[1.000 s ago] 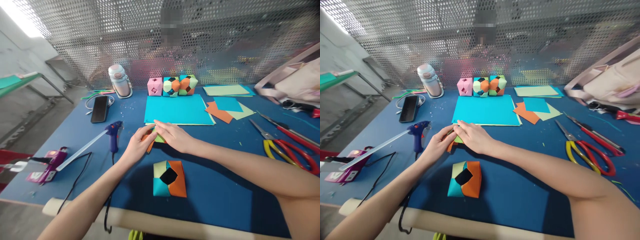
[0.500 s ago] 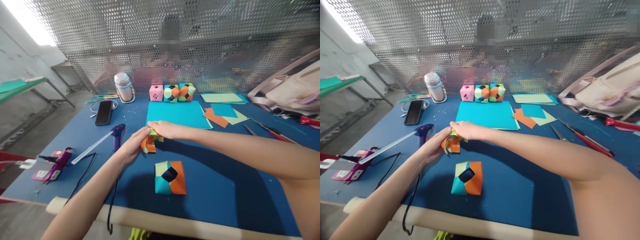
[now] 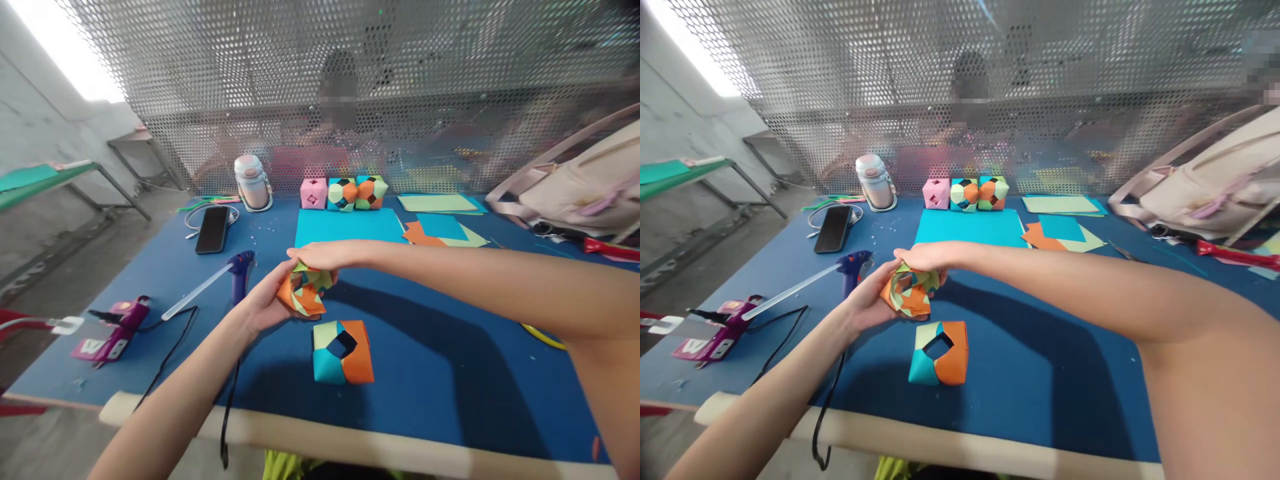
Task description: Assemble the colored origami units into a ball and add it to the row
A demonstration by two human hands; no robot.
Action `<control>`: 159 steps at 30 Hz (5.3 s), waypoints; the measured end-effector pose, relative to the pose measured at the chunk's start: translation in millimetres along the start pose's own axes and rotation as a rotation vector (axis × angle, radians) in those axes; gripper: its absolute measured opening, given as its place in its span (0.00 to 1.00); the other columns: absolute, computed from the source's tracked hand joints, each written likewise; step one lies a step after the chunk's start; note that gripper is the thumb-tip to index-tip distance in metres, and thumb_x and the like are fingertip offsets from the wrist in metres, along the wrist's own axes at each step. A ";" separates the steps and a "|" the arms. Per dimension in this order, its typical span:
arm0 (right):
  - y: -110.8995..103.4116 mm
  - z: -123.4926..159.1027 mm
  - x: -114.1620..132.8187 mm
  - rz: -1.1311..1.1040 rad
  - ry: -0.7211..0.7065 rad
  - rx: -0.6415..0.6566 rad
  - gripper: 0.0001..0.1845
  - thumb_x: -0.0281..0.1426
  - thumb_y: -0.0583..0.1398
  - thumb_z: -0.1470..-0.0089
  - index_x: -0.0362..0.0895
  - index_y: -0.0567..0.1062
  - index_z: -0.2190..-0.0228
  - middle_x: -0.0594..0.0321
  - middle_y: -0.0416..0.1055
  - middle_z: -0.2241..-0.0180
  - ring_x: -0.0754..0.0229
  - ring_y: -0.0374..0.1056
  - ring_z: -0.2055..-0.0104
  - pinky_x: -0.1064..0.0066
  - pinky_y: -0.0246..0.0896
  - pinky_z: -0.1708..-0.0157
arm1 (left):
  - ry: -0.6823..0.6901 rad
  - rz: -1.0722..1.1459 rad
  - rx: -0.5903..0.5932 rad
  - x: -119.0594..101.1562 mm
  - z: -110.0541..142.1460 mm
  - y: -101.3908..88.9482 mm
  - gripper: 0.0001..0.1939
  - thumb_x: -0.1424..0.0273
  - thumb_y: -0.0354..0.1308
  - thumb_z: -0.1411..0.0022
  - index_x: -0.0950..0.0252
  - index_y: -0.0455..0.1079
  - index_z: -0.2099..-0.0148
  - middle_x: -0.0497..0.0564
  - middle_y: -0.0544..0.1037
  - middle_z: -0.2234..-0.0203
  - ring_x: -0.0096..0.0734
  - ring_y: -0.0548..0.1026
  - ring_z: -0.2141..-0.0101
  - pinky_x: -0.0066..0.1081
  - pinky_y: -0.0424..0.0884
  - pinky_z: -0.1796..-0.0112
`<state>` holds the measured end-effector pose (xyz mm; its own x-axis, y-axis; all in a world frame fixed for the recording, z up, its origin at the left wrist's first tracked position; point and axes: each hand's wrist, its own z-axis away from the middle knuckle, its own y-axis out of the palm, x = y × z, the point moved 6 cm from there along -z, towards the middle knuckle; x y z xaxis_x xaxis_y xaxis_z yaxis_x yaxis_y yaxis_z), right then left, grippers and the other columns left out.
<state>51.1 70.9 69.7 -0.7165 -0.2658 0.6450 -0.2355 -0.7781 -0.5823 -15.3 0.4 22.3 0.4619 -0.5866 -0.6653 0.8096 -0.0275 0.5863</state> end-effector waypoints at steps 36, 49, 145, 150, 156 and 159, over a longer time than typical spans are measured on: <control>34.9 34.7 -26.0 0.281 -0.812 -0.726 0.55 0.49 0.67 0.56 0.38 0.52 0.37 0.38 0.56 0.38 0.43 0.52 0.36 0.49 0.52 0.40 | 0.285 0.556 -0.103 11.4 -10.3 -1.4 0.17 0.57 0.53 0.36 0.65 0.75 0.64 0.52 0.80 0.71 0.36 0.79 0.68 0.38 0.74 0.56; 31.9 38.6 -24.7 0.294 -0.826 -0.758 0.49 0.44 0.67 0.54 0.43 0.53 0.38 0.45 0.64 0.42 0.43 0.60 0.41 0.47 0.58 0.45 | 0.210 0.499 -0.078 13.5 -9.9 3.2 0.20 0.53 0.52 0.36 0.65 0.74 0.63 0.53 0.80 0.70 0.38 0.79 0.66 0.38 0.74 0.57; -12.0 117.0 -108.6 -0.441 -0.205 -0.567 0.28 0.41 0.63 0.51 0.48 0.71 0.48 0.59 0.70 0.47 0.47 0.67 0.46 0.54 0.63 0.47 | 0.186 -0.582 -0.379 18.6 28.6 11.1 0.18 0.69 0.59 0.54 0.66 0.70 0.57 0.47 0.78 0.72 0.33 0.75 0.67 0.33 0.69 0.60; -4.7 125.8 -91.6 -0.171 -0.270 -0.635 0.27 0.41 0.62 0.50 0.50 0.69 0.47 0.60 0.68 0.44 0.48 0.65 0.42 0.54 0.61 0.43 | 0.180 -0.572 -0.324 31.1 35.8 13.8 0.22 0.67 0.60 0.51 0.66 0.65 0.53 0.48 0.80 0.73 0.34 0.77 0.65 0.32 0.68 0.59; 1.8 138.2 -74.0 0.006 -0.334 -0.706 0.27 0.38 0.60 0.48 0.47 0.69 0.47 0.57 0.65 0.41 0.50 0.61 0.39 0.54 0.57 0.40 | 0.215 -0.577 -0.242 52.4 40.9 17.1 0.24 0.64 0.62 0.47 0.66 0.61 0.51 0.53 0.81 0.67 0.33 0.77 0.66 0.27 0.68 0.66; 4.5 139.7 -65.2 0.067 -0.384 -0.717 0.25 0.37 0.60 0.48 0.48 0.69 0.47 0.57 0.65 0.41 0.50 0.61 0.39 0.52 0.57 0.40 | 0.294 -0.590 -0.179 62.4 44.4 23.2 0.22 0.65 0.60 0.44 0.65 0.60 0.49 0.54 0.80 0.64 0.32 0.77 0.65 0.24 0.66 0.71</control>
<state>188.5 5.2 94.2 -0.4994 -0.5771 0.6462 -0.6562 -0.2351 -0.7170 16.2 -72.8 15.0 -0.0170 -0.2694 -0.9629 0.9919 -0.1259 0.0177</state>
